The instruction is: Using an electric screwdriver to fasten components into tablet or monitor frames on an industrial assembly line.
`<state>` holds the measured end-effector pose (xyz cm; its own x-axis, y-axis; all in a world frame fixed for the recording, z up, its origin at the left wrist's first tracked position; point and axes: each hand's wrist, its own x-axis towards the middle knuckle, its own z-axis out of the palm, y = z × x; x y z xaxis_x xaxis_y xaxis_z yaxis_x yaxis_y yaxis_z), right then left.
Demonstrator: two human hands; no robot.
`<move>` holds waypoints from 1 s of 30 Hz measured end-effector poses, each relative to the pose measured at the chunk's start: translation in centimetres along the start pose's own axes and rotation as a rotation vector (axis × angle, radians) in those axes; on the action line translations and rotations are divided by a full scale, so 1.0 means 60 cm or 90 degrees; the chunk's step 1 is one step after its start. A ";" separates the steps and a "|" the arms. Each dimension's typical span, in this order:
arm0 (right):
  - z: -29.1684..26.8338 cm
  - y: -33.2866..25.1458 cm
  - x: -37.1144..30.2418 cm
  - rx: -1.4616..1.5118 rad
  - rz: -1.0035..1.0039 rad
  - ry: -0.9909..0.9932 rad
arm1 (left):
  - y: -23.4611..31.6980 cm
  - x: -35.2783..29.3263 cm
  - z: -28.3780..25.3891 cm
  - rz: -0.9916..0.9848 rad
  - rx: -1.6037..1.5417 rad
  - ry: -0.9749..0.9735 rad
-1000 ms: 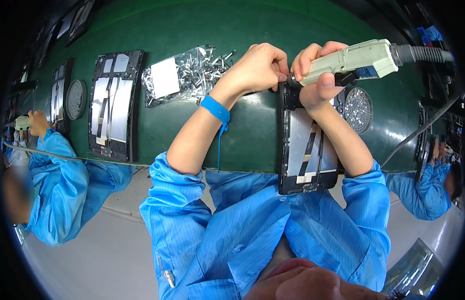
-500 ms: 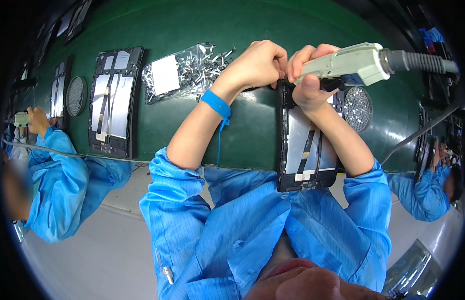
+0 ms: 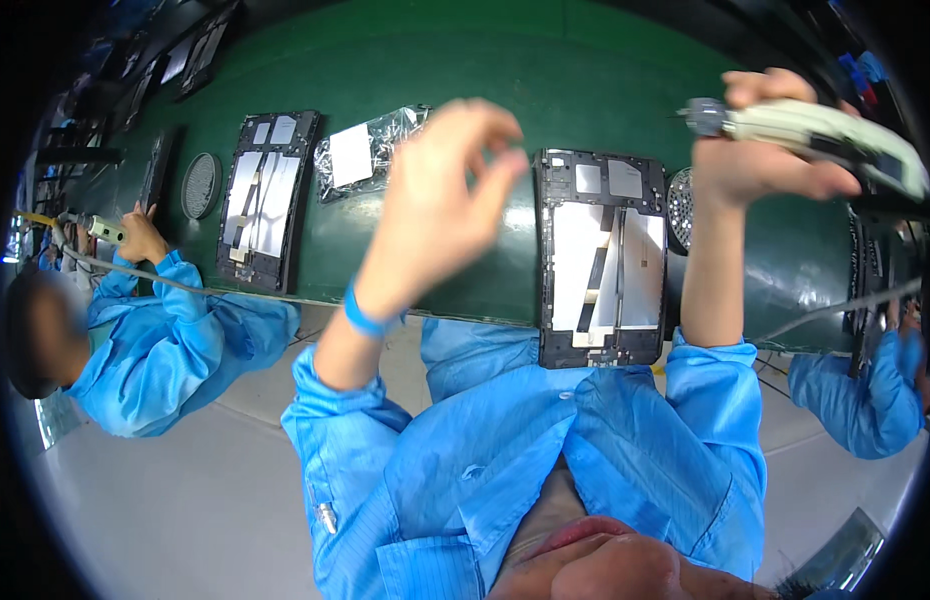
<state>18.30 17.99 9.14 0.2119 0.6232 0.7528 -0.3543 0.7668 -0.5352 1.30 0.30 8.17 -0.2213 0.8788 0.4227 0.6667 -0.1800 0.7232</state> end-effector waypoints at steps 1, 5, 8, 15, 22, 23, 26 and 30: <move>-0.039 -0.015 0.042 -0.089 -0.041 -0.042 | 0.026 -0.024 0.018 0.094 0.003 -0.032; -0.071 -0.017 0.097 -0.052 -0.104 0.175 | 0.079 -0.187 0.099 0.180 0.025 -0.184; -0.084 -0.053 0.112 0.022 -0.153 0.064 | 0.061 -0.246 0.154 0.157 0.120 -0.237; -0.093 -0.117 0.145 0.115 -0.074 0.211 | 0.022 -0.210 0.178 0.070 0.112 -0.111; -0.136 -0.136 0.162 0.279 -0.079 0.137 | 0.015 -0.021 0.193 0.010 0.232 -0.186; -0.140 -0.135 0.161 0.298 -0.071 0.136 | 0.004 0.011 0.206 0.032 0.261 -0.170; -0.166 -0.108 0.144 0.359 -0.032 0.061 | -0.065 0.105 0.250 0.035 0.309 -0.117; -0.171 -0.115 0.136 0.423 0.014 0.020 | -0.104 0.217 0.306 0.018 0.370 -0.050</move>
<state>31.84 19.35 15.04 0.2201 0.6497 0.7276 -0.8428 0.5022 -0.1935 7.32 20.98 -0.88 -0.1594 0.9112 0.3800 0.9574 0.0487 0.2847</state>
